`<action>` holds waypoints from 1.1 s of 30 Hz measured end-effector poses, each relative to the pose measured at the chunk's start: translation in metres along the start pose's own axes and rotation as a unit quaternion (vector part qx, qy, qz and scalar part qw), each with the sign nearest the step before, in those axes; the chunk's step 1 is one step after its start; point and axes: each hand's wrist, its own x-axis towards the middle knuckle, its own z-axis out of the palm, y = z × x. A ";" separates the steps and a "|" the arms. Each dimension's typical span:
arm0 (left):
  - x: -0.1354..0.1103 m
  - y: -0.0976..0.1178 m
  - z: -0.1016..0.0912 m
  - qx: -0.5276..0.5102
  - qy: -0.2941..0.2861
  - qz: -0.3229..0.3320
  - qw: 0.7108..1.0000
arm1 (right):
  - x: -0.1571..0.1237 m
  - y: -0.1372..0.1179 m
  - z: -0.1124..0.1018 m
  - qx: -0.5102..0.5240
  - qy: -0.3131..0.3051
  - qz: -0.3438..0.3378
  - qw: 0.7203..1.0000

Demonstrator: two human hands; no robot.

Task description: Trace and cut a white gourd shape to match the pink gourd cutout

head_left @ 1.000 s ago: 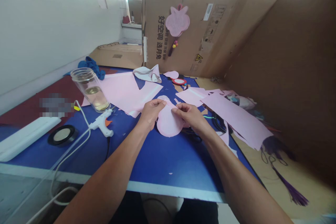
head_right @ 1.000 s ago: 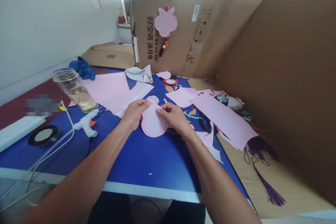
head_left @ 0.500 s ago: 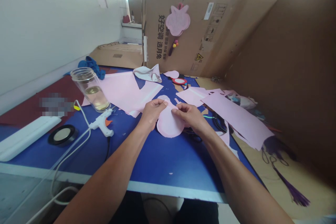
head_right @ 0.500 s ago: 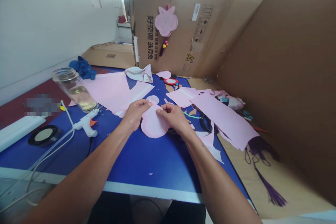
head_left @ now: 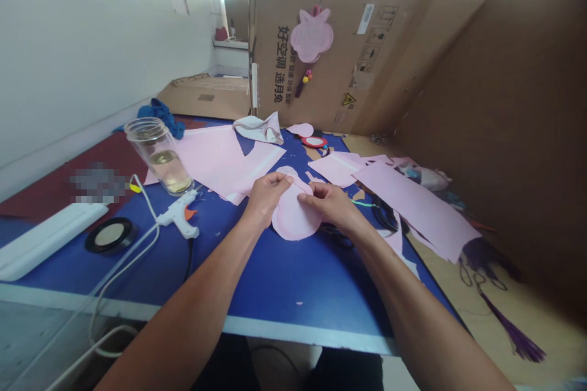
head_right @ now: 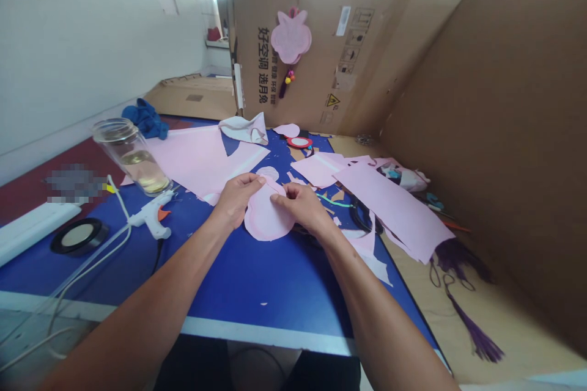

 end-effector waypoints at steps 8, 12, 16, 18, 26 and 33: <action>0.000 -0.002 0.001 0.008 0.013 0.001 1.000 | 0.006 0.006 0.002 -0.004 0.077 -0.034 0.996; -0.001 -0.003 0.003 0.006 0.014 -0.005 1.000 | 0.007 0.008 0.001 -0.012 0.078 -0.041 0.996; -0.002 -0.002 0.003 0.002 0.013 -0.009 1.000 | 0.006 0.006 0.000 -0.017 0.080 -0.036 0.996; -0.001 -0.002 0.003 0.001 0.010 -0.012 1.000 | 0.005 0.006 -0.001 -0.021 0.083 -0.030 0.996; 0.000 -0.004 0.002 -0.002 0.020 -0.015 1.000 | 0.005 0.003 0.000 -0.014 0.073 -0.008 0.997; -0.003 -0.002 0.004 -0.016 -0.002 -0.037 0.999 | 0.003 0.002 0.000 -0.010 0.083 -0.004 0.997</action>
